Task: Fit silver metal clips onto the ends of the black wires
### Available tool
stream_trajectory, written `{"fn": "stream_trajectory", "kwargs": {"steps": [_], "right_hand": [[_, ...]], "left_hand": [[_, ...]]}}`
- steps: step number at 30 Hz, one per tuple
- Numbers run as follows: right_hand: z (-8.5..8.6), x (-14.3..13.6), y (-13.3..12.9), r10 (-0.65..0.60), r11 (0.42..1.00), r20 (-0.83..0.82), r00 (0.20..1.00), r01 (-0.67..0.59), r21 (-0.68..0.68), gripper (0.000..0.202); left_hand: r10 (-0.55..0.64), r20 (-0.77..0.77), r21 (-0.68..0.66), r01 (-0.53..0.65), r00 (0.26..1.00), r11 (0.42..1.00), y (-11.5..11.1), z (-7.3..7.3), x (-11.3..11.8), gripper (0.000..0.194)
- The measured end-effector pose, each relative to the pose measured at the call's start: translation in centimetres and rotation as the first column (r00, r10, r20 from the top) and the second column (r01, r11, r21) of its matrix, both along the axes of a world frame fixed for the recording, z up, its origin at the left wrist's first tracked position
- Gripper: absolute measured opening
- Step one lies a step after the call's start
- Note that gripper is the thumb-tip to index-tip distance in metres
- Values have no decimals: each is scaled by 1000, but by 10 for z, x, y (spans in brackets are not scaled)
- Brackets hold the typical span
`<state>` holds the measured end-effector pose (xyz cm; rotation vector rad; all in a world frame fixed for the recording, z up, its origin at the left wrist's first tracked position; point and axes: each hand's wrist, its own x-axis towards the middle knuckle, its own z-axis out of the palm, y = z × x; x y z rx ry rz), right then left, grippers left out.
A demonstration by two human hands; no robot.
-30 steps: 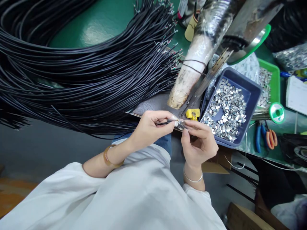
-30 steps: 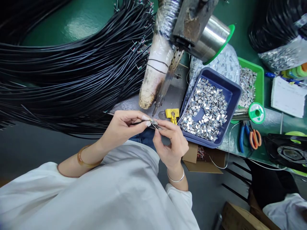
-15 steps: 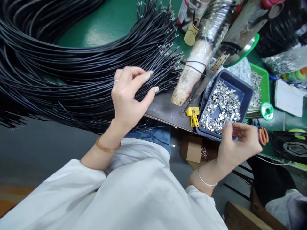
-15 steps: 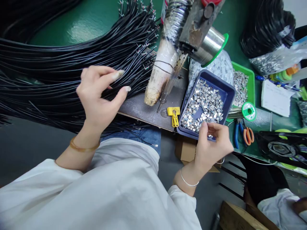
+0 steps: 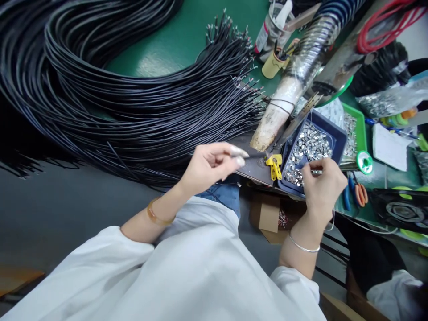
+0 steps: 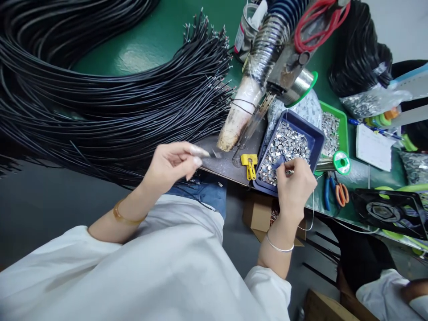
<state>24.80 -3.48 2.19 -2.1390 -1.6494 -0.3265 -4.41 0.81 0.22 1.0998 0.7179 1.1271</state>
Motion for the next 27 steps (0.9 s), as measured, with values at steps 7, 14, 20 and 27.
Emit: {"fn": "stream_trajectory", "kwargs": {"steps": [7, 14, 20, 27], "right_hand": [[16, -59, -24, 155, 923, -462, 873, 39, 382, 19], [-6, -103, -32, 386, 905, -589, 710, -166, 392, 4], [-21, -102, -26, 412, 910, -697, 587, -218, 354, 4], [-24, -97, -25, 450, 893, -719, 530, -268, 362, 6]], "left_hand": [[-262, 130, -204, 284, 956, 937, -14, 1, 25, 15], [-119, 40, -96, 122, 992, 988, -18, -9, 41, 9], [-187, -30, -80, 184, 982, 980, -19, -5, 41, 10], [-357, -58, -87, 352, 932, 932, -15, -3, 36, 23]]}}
